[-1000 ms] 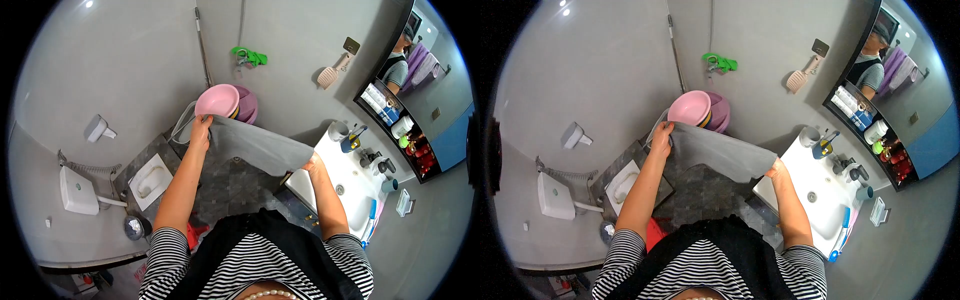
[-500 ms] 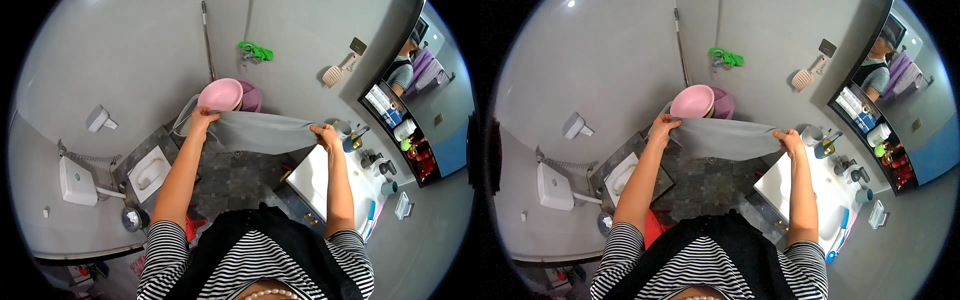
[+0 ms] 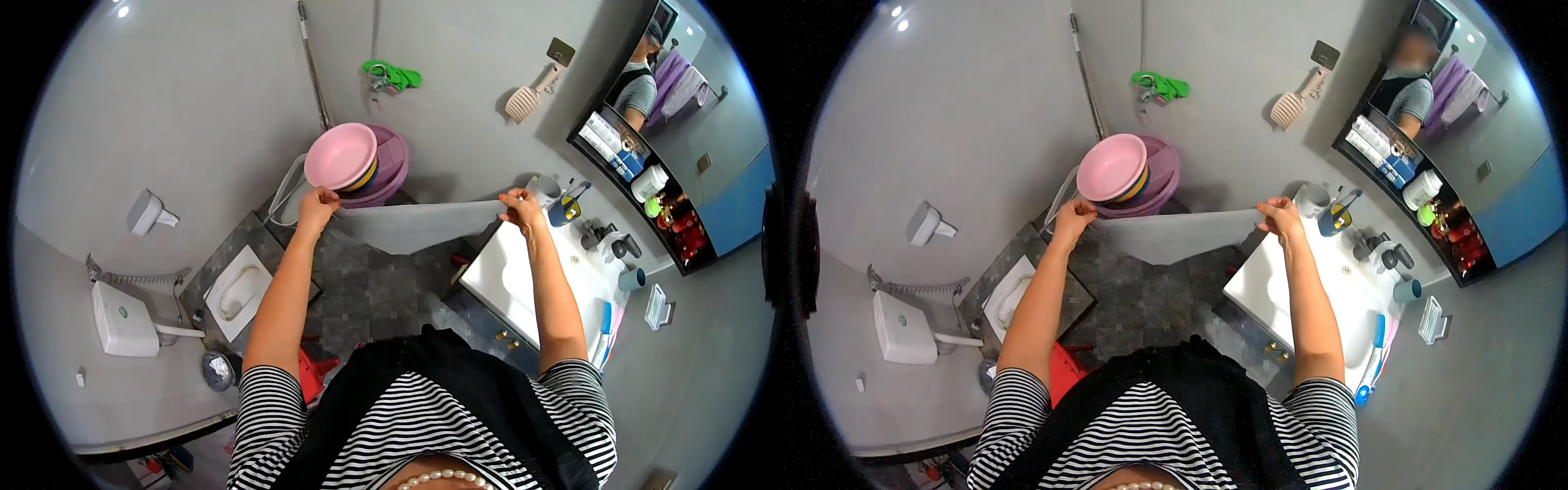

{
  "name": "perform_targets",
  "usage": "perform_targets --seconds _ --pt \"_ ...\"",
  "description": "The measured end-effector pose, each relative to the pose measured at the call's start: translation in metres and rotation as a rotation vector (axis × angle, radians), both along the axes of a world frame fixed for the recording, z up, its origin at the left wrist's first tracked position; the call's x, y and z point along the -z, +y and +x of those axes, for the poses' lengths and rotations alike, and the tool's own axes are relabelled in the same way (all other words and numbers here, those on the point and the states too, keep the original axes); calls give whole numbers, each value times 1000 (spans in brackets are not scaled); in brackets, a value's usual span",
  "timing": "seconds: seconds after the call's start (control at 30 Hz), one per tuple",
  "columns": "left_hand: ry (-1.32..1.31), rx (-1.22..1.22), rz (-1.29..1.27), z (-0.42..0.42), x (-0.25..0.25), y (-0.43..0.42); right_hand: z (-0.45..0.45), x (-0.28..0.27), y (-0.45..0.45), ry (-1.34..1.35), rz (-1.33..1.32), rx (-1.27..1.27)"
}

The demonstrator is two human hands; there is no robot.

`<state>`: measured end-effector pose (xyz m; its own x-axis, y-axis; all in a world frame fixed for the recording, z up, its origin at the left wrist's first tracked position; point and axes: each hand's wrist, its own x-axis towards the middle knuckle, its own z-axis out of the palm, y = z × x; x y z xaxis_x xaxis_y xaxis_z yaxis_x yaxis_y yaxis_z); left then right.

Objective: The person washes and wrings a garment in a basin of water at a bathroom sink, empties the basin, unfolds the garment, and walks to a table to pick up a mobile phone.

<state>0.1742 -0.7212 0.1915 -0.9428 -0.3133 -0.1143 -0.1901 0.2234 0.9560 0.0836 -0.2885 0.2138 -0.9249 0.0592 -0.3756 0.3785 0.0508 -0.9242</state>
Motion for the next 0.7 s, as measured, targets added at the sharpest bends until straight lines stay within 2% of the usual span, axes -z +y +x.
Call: perform_targets --seconds 0.03,0.1,0.13,0.2,0.23,0.3,0.37,0.43,0.5,0.57,0.63,0.67,0.7 --pt "-20 59 34 0 -4 2 7 -16 -6 167 -87 -66" --pt "-91 35 96 -3 -3 2 -3 -12 5 239 -159 -244" --pt "-160 -2 155 -4 -3 2 -4 -9 10 239 -158 -237" --pt "-185 30 112 -3 -7 8 2 -16 14 384 214 -394" --pt "-208 55 68 -3 -10 10 6 -19 15 383 215 -387" --pt "-242 115 66 -2 -22 16 16 -32 9 579 713 -330" --pt "-277 175 62 -5 -17 19 19 -44 6 589 744 -283" --pt "-97 230 251 -14 3 17 22 -53 5 559 724 -141" --pt "-105 280 290 -12 -10 24 19 -56 9 617 749 -93" --pt "-115 329 327 -10 -22 30 15 -57 17 530 711 -64" --pt "-56 412 -69 -9 -29 34 9 -55 24 500 691 -69" --pt "11 412 -246 -13 -23 32 9 -55 26 566 741 -69" --pt "14 414 -247 -16 -17 31 8 -55 28 633 792 -69"
